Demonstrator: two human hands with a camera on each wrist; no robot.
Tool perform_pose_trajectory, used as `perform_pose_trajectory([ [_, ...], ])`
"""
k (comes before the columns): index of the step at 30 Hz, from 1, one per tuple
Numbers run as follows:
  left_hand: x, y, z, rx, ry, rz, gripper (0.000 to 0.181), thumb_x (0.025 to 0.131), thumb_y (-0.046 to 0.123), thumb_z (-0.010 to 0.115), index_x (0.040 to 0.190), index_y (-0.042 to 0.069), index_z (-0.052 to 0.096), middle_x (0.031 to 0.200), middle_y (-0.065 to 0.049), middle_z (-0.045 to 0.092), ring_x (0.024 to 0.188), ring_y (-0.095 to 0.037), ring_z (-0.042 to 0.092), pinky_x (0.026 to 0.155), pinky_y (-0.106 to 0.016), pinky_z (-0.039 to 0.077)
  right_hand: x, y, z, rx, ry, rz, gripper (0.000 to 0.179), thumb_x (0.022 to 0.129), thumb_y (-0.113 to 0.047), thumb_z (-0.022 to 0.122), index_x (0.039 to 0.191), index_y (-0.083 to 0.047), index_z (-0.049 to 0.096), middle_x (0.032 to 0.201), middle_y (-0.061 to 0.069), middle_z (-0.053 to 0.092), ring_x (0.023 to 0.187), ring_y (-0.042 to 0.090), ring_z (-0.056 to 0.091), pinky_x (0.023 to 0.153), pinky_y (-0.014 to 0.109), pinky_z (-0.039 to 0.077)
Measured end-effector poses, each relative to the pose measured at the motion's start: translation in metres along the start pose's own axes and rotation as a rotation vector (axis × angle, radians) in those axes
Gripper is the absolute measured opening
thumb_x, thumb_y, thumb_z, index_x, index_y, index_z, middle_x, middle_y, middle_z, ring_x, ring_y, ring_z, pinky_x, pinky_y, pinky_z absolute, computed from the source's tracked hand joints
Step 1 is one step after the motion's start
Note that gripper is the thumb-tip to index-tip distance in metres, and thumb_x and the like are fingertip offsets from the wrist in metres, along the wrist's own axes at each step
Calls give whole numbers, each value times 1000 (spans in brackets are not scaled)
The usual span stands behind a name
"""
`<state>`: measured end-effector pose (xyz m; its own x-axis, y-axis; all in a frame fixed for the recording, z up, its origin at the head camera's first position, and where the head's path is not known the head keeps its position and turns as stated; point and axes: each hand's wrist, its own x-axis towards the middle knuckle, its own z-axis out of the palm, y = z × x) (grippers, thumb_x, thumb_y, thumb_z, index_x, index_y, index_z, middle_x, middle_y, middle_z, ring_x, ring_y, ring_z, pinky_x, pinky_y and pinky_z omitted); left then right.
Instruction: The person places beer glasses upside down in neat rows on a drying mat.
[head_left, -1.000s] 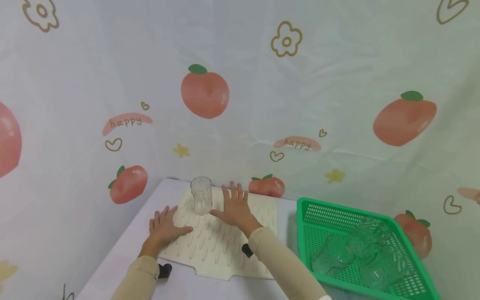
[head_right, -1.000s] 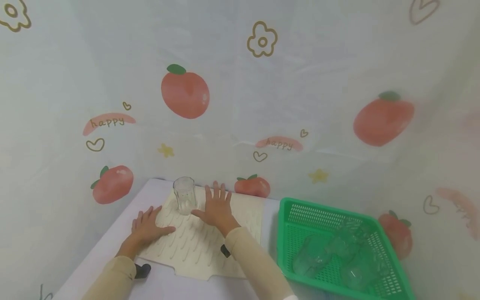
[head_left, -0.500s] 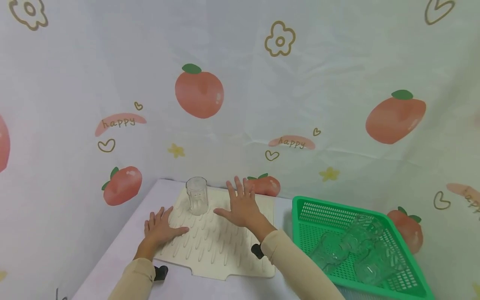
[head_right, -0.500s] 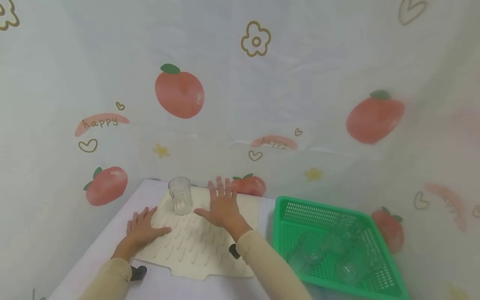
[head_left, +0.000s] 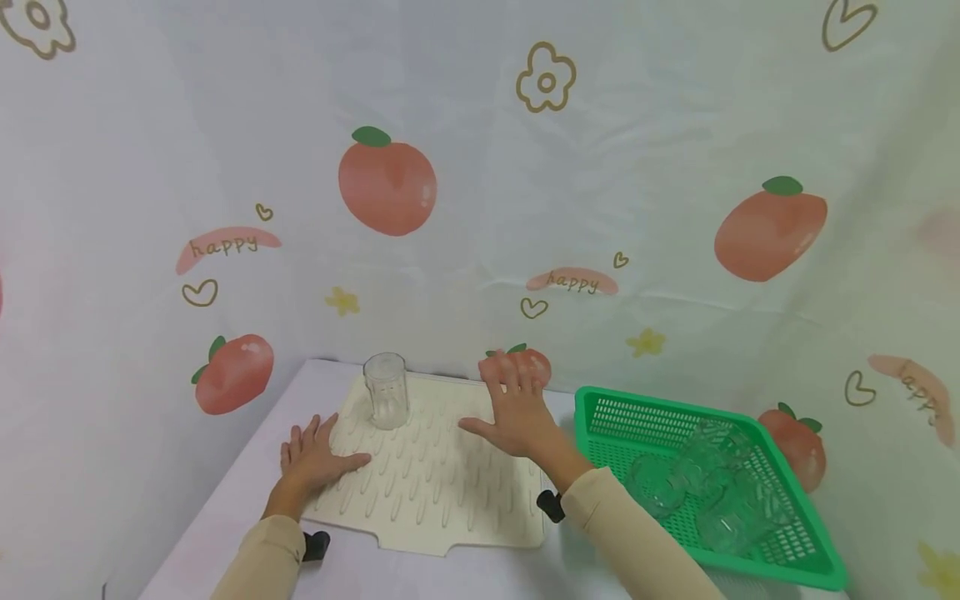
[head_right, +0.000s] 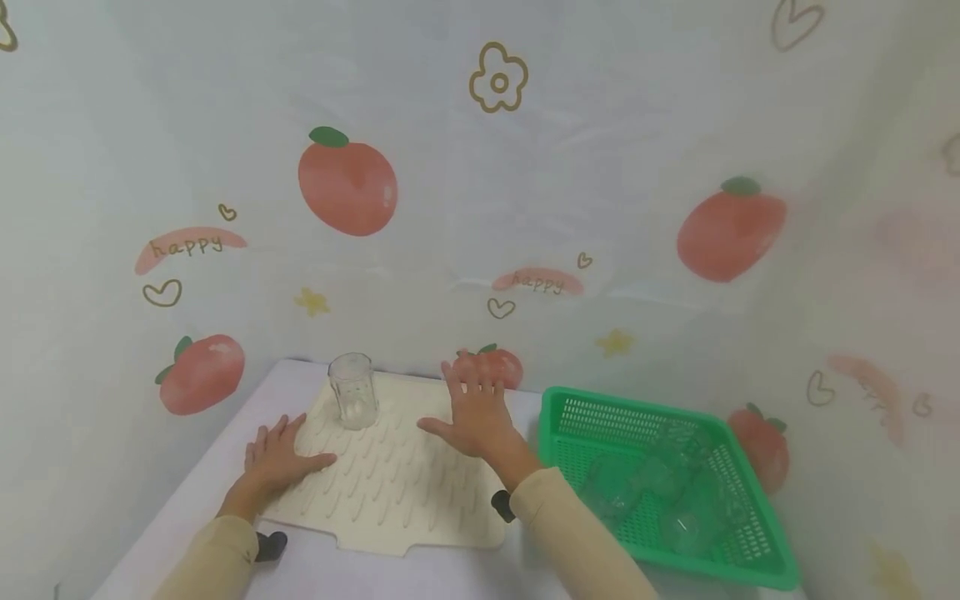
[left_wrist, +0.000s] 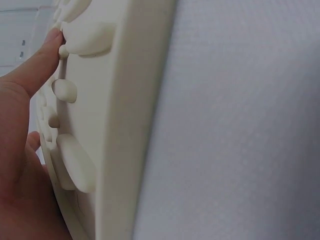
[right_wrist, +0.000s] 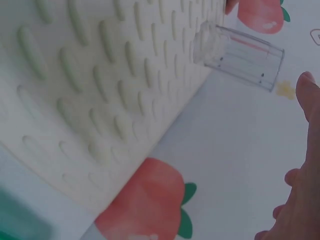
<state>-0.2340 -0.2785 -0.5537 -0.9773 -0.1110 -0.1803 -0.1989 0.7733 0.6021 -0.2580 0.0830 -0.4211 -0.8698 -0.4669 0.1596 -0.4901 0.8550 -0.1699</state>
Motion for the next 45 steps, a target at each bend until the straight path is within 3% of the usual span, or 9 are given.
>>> perform_pose_trajectory([
  [5, -1, 2, -3, -15, -13, -3, 126, 72, 71, 77, 162, 8, 15, 168, -30, -4, 152, -58, -19, 117, -74, -15, -12, 14, -10, -38, 51, -29, 87, 92, -65, 61, 156, -13, 35, 169, 19, 15, 157, 45, 12, 123, 70, 17],
  [14, 3, -2, 0, -17, 6, 11, 134, 67, 82, 72, 162, 6, 15, 168, -31, -4, 151, -58, -20, 117, -74, -18, -33, 27, -35, -14, -3, 5, 90, 93, -68, 58, 161, -16, 29, 171, 16, 15, 159, 43, 12, 122, 73, 16],
  [21, -2, 4, -4, -25, 4, 8, 127, 71, 74, 76, 161, 7, 17, 167, -31, -2, 152, -59, -17, 117, -74, -15, -52, 40, -50, -32, 15, 17, 92, 92, -64, 61, 162, -16, 27, 170, 15, 22, 158, 45, 16, 122, 72, 18],
  [27, -5, 7, -8, -2, -17, -2, 123, 76, 68, 77, 162, 5, 14, 167, -33, -4, 151, -60, -17, 117, -75, -14, -70, 56, -54, -76, 29, 37, 85, 91, -63, 64, 157, -16, 39, 167, 18, 28, 156, 47, 20, 120, 73, 22],
  [36, -4, 6, -6, 9, -28, -8, 123, 77, 67, 76, 162, 5, 13, 167, -32, -4, 151, -60, -17, 117, -75, -14, -101, 80, -66, -77, 35, 36, 85, 88, -57, 72, 154, -11, 43, 163, 21, 33, 151, 51, 25, 116, 69, 32],
  [45, -5, 5, -5, -1, -12, 4, 124, 75, 68, 76, 162, 4, 15, 167, -33, -3, 151, -60, -16, 117, -75, -14, -130, 107, -70, -8, -12, 83, 89, 86, -60, 73, 155, -16, 41, 161, 20, 33, 146, 52, 31, 98, 68, 50],
])
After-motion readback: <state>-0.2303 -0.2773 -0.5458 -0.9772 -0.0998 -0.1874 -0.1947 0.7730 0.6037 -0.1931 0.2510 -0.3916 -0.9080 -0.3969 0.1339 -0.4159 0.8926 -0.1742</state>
